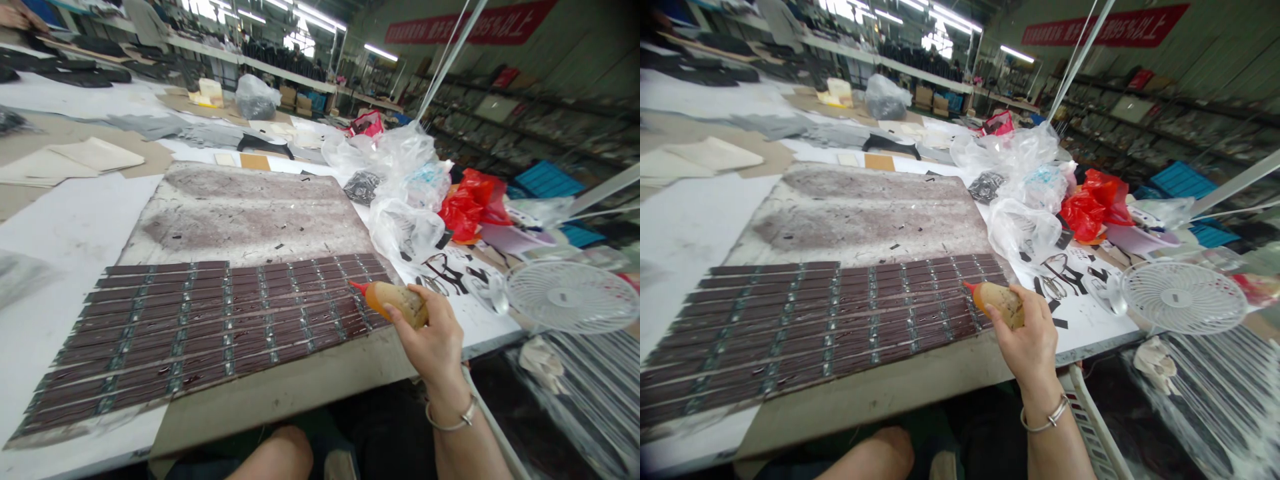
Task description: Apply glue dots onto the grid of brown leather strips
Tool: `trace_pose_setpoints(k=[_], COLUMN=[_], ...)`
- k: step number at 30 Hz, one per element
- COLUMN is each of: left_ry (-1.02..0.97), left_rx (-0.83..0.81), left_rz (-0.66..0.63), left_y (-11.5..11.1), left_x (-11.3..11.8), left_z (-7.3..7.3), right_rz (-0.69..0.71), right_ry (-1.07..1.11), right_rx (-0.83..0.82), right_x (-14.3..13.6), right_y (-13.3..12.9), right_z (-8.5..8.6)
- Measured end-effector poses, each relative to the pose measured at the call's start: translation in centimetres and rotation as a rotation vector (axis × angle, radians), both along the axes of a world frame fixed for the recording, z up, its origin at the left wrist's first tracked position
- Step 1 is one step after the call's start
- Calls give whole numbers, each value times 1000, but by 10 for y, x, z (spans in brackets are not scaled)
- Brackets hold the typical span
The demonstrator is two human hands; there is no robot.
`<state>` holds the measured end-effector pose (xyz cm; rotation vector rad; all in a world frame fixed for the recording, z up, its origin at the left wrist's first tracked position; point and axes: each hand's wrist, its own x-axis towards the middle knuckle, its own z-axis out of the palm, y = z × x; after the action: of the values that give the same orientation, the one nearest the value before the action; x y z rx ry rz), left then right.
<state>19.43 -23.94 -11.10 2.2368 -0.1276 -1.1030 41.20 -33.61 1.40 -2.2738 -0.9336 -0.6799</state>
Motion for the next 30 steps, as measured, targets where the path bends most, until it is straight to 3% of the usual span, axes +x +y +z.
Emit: trace_pose_setpoints(k=[6, 15, 20, 25, 30], left_ry=[36, 105, 96, 100, 76], left_rx=[5, 35, 32, 1, -3], left_rz=[-24, -149, -177, -175, -93], left_y=[2, -18, -25, -14, 0], left_x=[1, 17, 21, 18, 8], left_z=[7, -23, -30, -22, 1], right_rz=[-19, -67, -84, -81, -43], right_ry=[-3, -69, -98, -101, -6], right_rx=[9, 12, 8, 13, 24], right_x=[6, 12, 14, 13, 5], right_y=[-4, -9, -10, -10, -5], right_z=[-1, -2, -3, -2, 0])
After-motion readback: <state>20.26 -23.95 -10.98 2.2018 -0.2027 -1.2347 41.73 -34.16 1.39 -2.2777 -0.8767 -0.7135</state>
